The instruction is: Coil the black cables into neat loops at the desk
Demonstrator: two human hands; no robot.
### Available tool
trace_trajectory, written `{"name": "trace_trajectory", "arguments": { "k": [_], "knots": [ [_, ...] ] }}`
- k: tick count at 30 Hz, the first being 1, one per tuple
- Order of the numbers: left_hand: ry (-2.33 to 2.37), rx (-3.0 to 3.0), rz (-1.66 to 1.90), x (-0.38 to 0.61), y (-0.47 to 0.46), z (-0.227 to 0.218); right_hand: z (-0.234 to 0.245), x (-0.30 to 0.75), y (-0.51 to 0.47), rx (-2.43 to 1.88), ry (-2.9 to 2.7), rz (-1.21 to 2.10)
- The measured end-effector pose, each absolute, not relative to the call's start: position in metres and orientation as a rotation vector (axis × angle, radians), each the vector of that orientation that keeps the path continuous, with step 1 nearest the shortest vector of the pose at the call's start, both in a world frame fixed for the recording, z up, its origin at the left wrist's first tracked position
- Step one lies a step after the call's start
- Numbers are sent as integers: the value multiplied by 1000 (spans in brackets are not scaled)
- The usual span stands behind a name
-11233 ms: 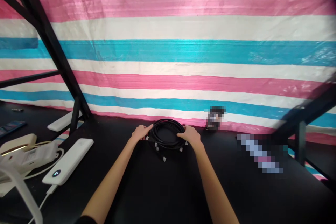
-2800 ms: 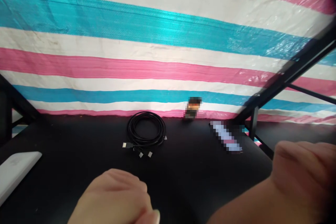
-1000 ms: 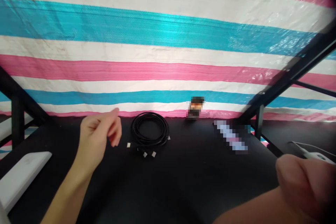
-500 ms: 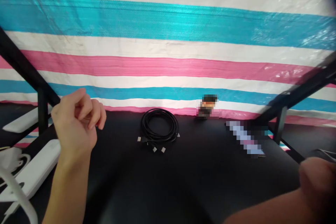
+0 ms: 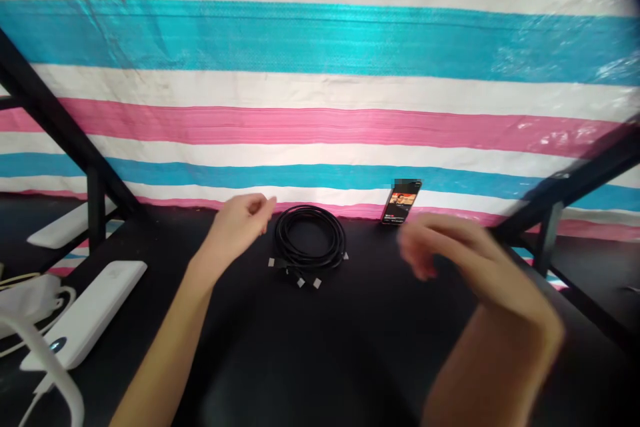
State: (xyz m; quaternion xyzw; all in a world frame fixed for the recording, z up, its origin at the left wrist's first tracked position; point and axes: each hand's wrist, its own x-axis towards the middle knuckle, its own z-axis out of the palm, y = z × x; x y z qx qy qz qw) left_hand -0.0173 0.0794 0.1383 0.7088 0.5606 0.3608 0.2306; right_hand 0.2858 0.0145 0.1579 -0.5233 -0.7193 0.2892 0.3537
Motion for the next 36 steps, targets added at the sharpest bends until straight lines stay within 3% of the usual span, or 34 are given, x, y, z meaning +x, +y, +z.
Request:
{"name": "trace_trajectory", "arguments": {
  "k": [2,4,8,15,20,27,36],
  "knots": [
    [1781,2069,587,-10,93,118,142,271,49,-1654,-1823,899],
    [1757,2144,467,0,105,95,118,260,80,-2026,-1744,1101],
    [1649,2283,309,21,115,55,75,247,114,-2237,-1711,1292],
    [1288,2490,177,66,86,25,54,228,123,-2231,-1866,1314],
    [1396,2467,136,73,80,19,56,221,120,-2019,-2085,1329],
    [1547,2333,59,-1,83,18,68,199,109,-1688,-2345,1426],
    [1981,2195,179,-103,55,16,99,226,89,-1905,-2281,1144]
  ]
}}
